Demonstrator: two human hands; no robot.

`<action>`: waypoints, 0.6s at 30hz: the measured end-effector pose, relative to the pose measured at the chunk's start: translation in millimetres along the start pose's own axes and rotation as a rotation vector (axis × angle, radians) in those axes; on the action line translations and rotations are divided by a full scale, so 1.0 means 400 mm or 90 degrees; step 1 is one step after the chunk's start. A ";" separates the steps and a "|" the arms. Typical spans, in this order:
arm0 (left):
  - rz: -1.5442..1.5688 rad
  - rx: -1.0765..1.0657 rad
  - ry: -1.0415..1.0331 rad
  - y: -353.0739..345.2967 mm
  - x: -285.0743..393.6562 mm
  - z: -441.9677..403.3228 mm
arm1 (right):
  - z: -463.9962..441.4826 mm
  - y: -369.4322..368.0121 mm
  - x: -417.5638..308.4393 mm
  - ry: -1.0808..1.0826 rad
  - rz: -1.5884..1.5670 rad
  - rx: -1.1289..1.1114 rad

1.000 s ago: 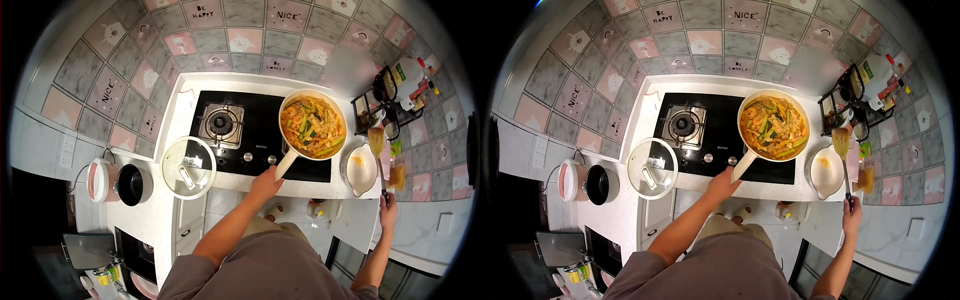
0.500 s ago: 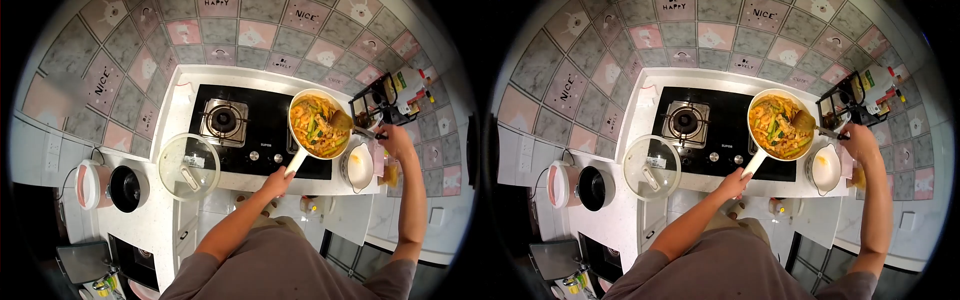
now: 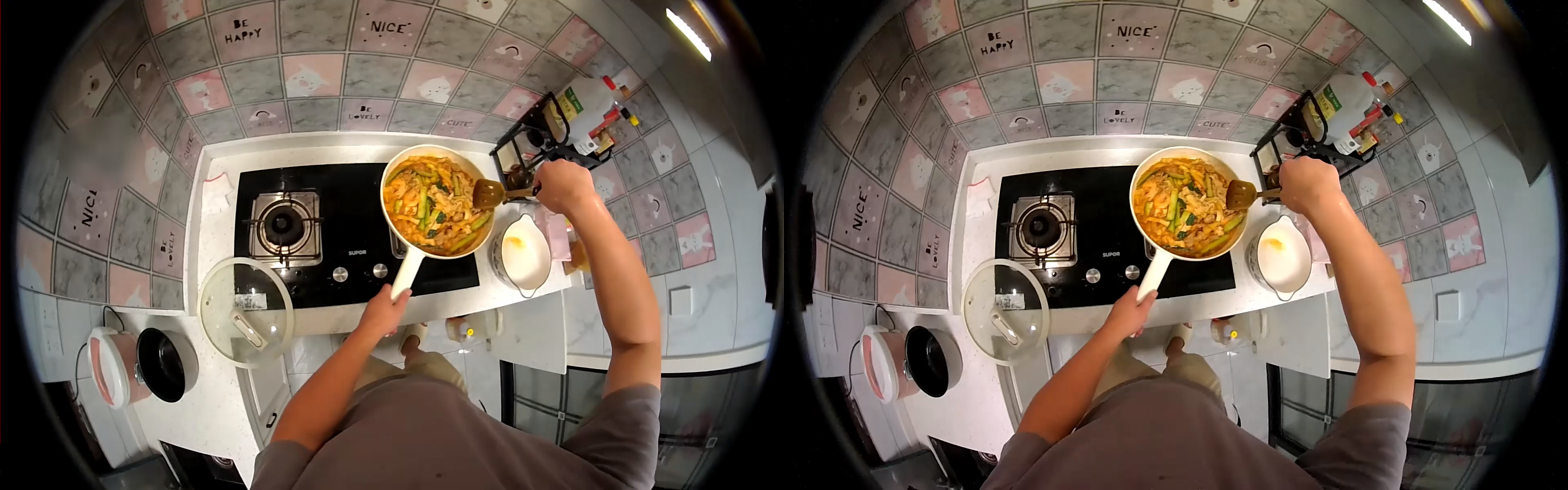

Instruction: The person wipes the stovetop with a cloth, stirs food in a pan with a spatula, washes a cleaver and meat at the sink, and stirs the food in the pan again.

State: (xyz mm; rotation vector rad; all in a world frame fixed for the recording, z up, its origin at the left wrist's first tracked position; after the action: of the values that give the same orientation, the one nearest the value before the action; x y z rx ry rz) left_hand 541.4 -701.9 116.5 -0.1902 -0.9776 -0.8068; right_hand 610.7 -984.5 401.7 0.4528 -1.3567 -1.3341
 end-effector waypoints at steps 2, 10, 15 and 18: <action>0.009 0.011 0.007 0.001 0.006 0.005 | 0.011 0.022 0.009 0.000 0.005 0.008; -0.060 -0.007 0.038 0.011 0.038 0.014 | -0.126 -0.121 0.073 0.051 -0.010 -0.016; -0.088 -0.010 0.045 0.009 0.036 0.005 | -0.266 -0.300 0.205 0.234 -0.247 -0.089; -0.096 -0.018 0.061 0.011 0.038 0.008 | -0.326 -0.421 0.199 0.149 -0.282 -0.097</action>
State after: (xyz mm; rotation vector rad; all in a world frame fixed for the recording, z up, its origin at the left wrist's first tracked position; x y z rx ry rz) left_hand 546.9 -705.3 131.2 -0.1020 -0.8975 -0.9596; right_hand 629.5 -1157.4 255.3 0.8103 -0.9831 -1.6703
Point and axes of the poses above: each hand's wrist, its own z-axis away from the middle knuckle, its own y-axis out of the back of the hand, x = y × z, the point moved 2 cm from there along -z, towards the middle knuckle, and after that the axes turned 6 degrees about -z, right-handed, at the moved point
